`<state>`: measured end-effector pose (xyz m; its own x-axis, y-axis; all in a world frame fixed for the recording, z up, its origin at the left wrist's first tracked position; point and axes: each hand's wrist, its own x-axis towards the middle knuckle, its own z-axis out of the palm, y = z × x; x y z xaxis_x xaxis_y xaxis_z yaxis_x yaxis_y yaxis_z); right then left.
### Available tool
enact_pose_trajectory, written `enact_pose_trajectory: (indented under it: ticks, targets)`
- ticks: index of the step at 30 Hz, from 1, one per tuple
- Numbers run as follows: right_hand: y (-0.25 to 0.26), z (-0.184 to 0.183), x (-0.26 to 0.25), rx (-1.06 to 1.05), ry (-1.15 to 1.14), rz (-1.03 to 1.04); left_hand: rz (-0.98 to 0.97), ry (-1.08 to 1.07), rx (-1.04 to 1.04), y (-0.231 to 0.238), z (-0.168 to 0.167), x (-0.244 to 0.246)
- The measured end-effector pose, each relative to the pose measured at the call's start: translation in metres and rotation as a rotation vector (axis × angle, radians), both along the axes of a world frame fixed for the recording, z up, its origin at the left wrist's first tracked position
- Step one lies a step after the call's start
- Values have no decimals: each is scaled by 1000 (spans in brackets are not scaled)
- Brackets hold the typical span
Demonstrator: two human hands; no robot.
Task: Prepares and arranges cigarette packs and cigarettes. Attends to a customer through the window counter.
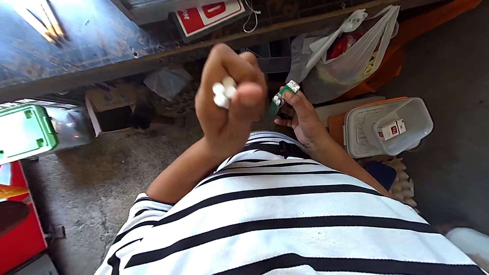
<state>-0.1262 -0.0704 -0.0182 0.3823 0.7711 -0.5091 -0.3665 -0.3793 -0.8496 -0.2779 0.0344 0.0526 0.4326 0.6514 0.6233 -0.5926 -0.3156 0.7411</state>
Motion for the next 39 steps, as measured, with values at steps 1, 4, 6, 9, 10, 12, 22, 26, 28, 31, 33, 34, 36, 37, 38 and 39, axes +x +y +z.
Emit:
enact_pose_trajectory:
  ticks: [1,4,6,9,10,12,22,26,28,31,33,34,36,37,38,39]
  targets:
    - [1,1,1,-18,36,-14,41,80,-22,6,-3,-3]
    - [2,3,4,-16,87,14,74,395,-87,15,-38,1]
    - [5,7,1,22,68,91,-2,492,-150,12,-62,8]
    - [8,15,-6,79,26,161,-42,426,-198,18,-64,-2]
    - [8,15,-6,87,13,165,-9,422,-224,24,-60,-14]
    - [7,10,-2,93,16,142,157,487,-332,50,-53,-47]
    - [25,-5,-24,2,72,193,1088,1088,-674,274,-45,-249]
    - [37,-5,-38,-3,59,193,1127,1476,-562,325,-57,-275]
    - [42,-6,-46,-2,54,193,1138,1609,-505,330,-65,-277]
    - [50,-8,-56,-1,69,181,1164,1710,-516,329,-67,-275]
    - [54,-11,-62,5,76,166,1156,1724,-512,330,-70,-276]
    - [57,-12,-66,6,82,157,1163,1716,-515,329,-70,-277]
    - [64,-13,-73,12,88,150,1171,1669,-545,328,-69,-278]
    - [67,-14,-77,15,89,155,1166,1630,-561,327,-67,-278]
    - [70,-14,-80,19,93,159,1166,1578,-579,324,-65,-278]
    - [73,-14,-84,22,97,159,1175,1516,-589,321,-62,-279]
